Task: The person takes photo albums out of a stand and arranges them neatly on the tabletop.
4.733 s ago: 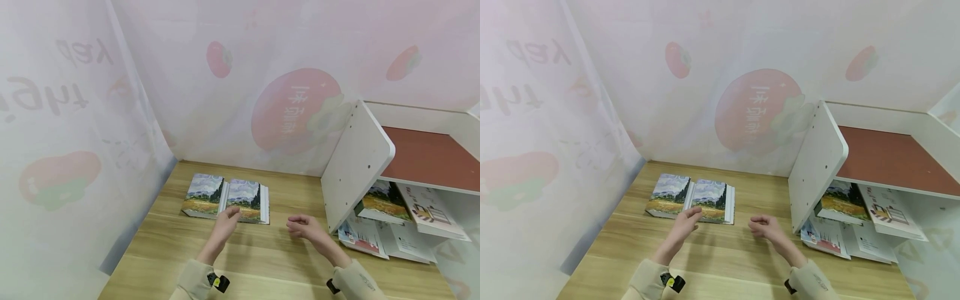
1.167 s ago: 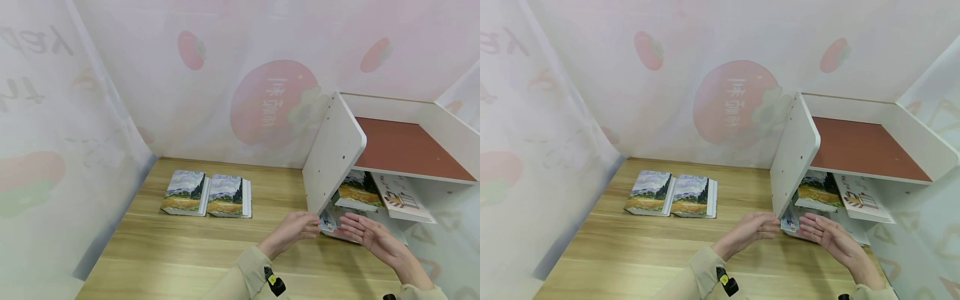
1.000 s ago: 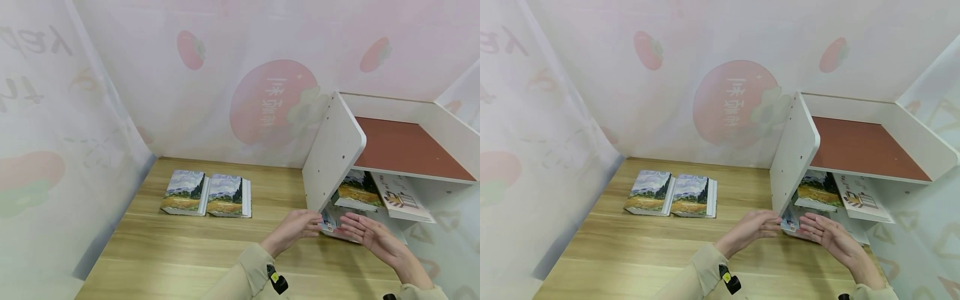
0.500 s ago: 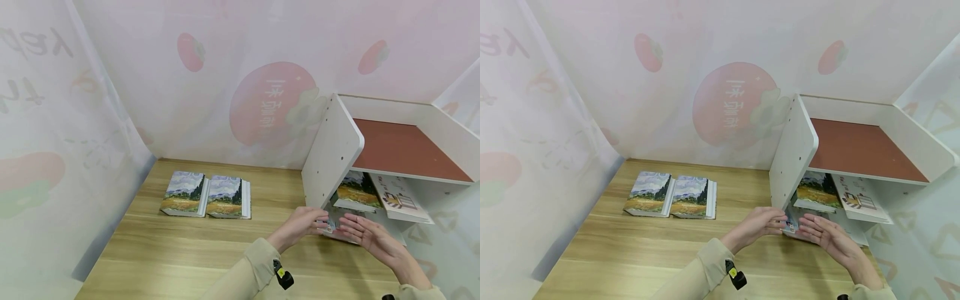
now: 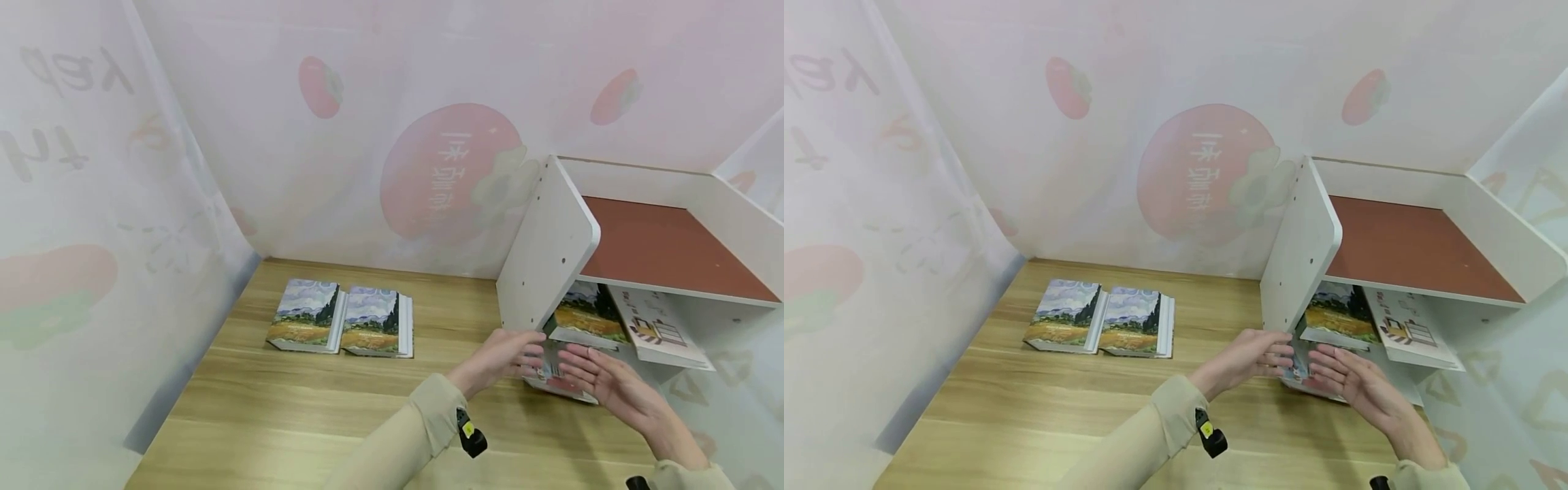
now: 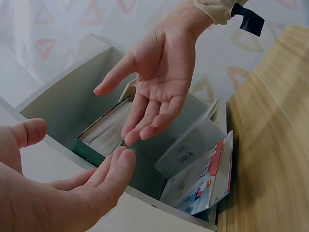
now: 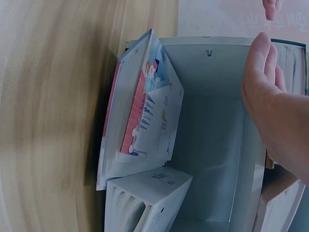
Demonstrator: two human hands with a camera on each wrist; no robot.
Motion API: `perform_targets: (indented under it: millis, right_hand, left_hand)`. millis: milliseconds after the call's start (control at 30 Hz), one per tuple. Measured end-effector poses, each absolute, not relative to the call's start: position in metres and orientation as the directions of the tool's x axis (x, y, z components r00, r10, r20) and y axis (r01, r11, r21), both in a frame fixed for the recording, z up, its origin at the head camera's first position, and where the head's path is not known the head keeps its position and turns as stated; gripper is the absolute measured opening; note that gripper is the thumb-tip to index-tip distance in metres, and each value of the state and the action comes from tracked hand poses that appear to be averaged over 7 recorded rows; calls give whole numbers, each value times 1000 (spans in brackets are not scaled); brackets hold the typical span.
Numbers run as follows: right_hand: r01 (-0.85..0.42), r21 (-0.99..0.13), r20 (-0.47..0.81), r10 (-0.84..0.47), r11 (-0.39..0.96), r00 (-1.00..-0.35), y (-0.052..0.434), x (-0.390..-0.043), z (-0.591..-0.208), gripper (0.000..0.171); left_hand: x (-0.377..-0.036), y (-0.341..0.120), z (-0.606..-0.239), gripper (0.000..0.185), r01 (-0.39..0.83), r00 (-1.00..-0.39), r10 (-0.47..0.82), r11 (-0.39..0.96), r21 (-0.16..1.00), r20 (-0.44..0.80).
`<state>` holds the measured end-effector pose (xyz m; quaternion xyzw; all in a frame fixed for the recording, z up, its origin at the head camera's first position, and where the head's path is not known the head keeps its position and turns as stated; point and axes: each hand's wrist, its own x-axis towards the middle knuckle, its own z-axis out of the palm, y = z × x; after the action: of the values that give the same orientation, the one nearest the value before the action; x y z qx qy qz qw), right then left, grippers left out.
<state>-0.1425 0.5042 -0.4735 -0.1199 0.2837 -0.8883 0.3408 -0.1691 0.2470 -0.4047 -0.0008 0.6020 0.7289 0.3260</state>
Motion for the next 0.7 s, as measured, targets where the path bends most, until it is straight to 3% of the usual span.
perform_targets:
  millis: [400,567,700]
  right_hand:
    - [547,-592,-13,-672,-592,-741,508,-147,-467,52]
    - [553,-613,-181,-582,-564,-793,511,-144,-461,46]
    - [570,-618,-309,-500,-541,-809,514,-143,-460,42]
  left_hand:
    - [-184,265,-401,58,-542,-754,473,-54,839,-456]
    - [-189,278,-404,66,-606,-740,422,-83,791,-523]
    - [-191,284,-407,59,-612,-747,380,-74,787,-545]
